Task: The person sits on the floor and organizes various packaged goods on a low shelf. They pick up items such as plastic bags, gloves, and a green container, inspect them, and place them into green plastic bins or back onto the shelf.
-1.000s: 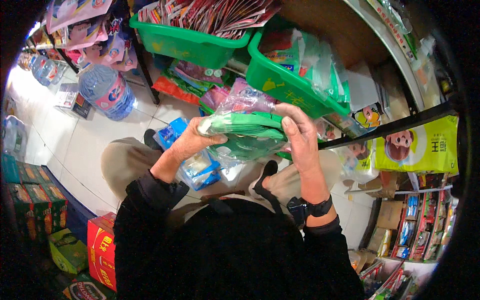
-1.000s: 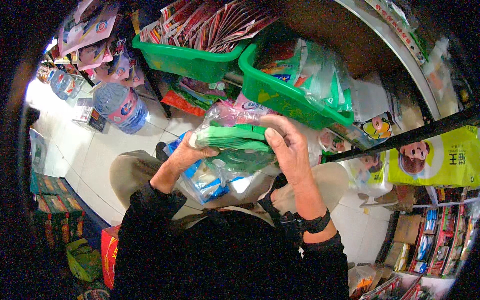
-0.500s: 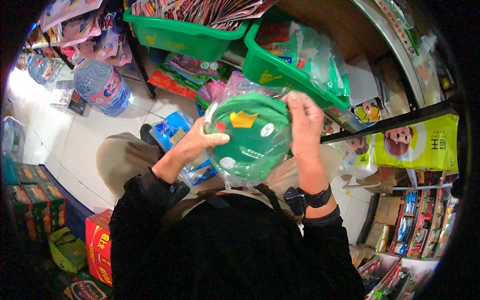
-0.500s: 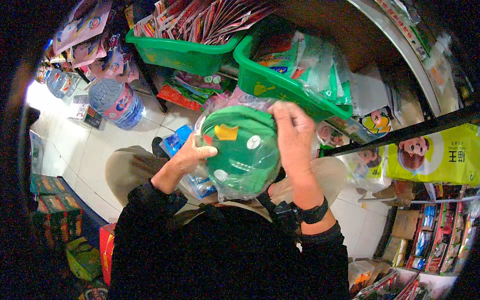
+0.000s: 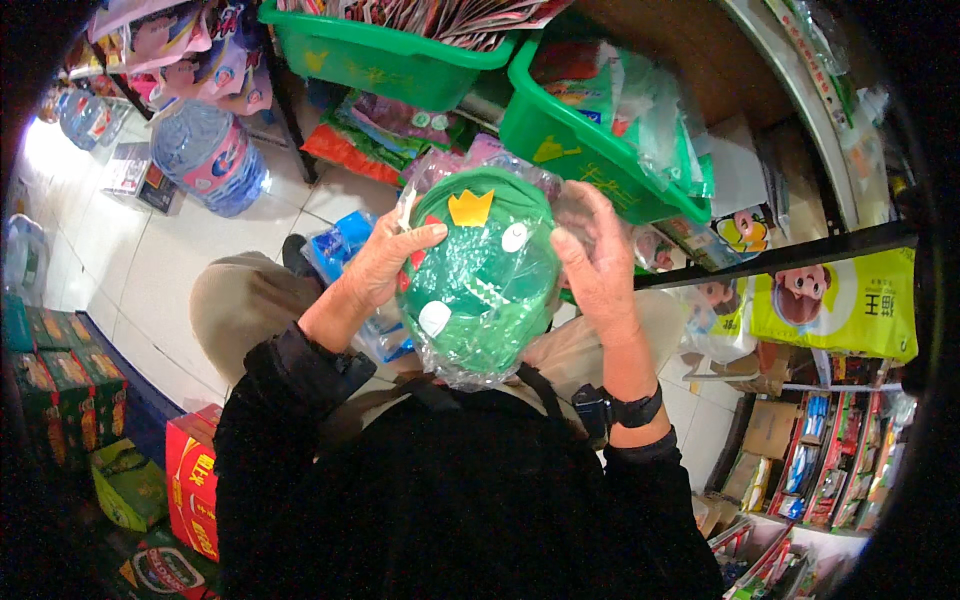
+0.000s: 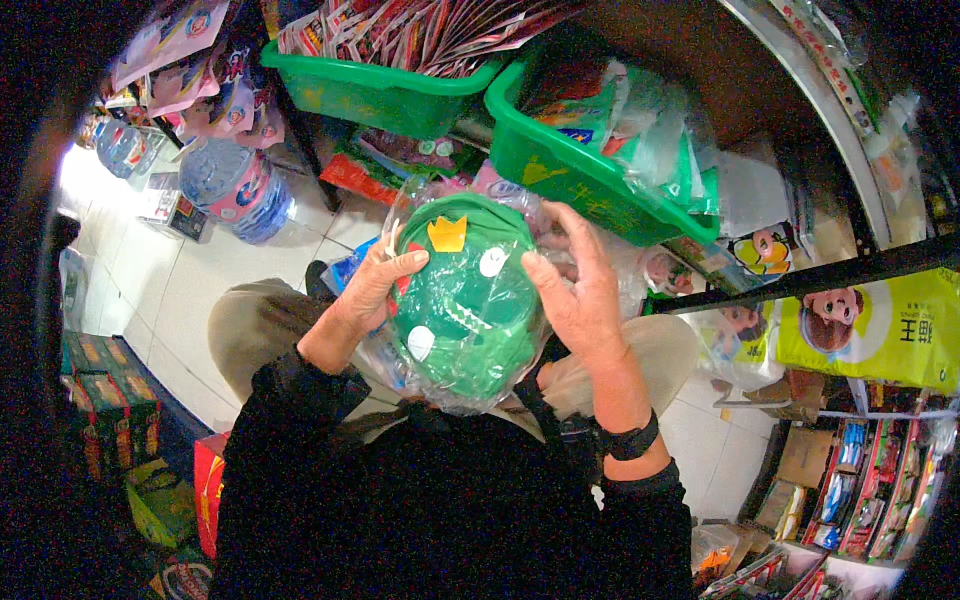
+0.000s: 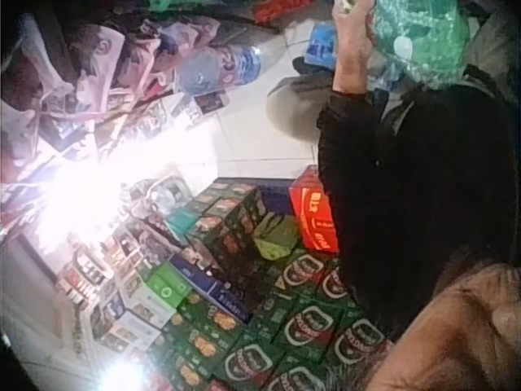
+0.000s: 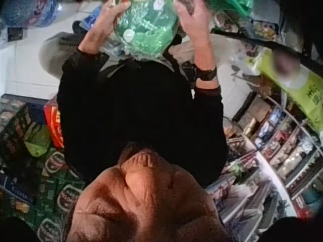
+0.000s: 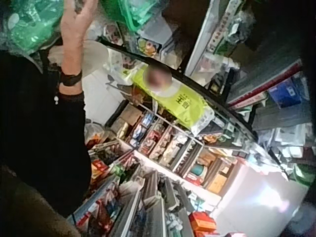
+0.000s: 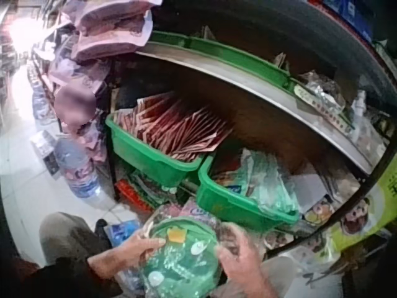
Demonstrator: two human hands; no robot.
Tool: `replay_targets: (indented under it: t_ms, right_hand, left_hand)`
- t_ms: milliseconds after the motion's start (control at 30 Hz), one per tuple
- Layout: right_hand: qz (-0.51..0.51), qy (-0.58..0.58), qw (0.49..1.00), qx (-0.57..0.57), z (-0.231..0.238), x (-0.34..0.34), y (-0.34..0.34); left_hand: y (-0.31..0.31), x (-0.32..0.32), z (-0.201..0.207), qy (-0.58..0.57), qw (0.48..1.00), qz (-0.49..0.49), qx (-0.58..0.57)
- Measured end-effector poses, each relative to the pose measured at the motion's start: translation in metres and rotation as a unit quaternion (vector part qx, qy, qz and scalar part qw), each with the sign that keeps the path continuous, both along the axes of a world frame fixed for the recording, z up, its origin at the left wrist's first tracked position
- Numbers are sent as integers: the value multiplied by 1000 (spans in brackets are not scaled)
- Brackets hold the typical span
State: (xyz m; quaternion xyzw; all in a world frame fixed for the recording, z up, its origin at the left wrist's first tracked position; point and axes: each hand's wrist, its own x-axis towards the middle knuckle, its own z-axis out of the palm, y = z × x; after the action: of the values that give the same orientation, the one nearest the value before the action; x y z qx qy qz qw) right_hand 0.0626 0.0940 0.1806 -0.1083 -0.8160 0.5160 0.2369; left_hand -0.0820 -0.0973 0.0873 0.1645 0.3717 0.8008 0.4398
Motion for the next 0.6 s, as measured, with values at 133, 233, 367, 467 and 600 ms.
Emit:
replay_targets:
  t_ms: [133, 233, 367, 467, 600]
  right_hand:
    - [21, -41, 984, 174, -18, 9, 12]
    - [-14, -60, 990, 130, -21, 12, 6]
    - [-27, -58, 985, 162, -26, 15, 12]
    - [-33, -13, 980, 197, -29, 15, 15]
    - [-78, -8, 979, 189, -39, 13, 18]
  left_hand:
    - [-2, 1, 11, 39, 995, -30, -81]
    - [-4, 1, 10, 38, 994, -59, -81]
    - [2, 3, 4, 31, 996, -71, -37]
    - [3, 3, 5, 6, 997, -77, -28]
    - [1, 1, -4, 17, 997, -57, -58]
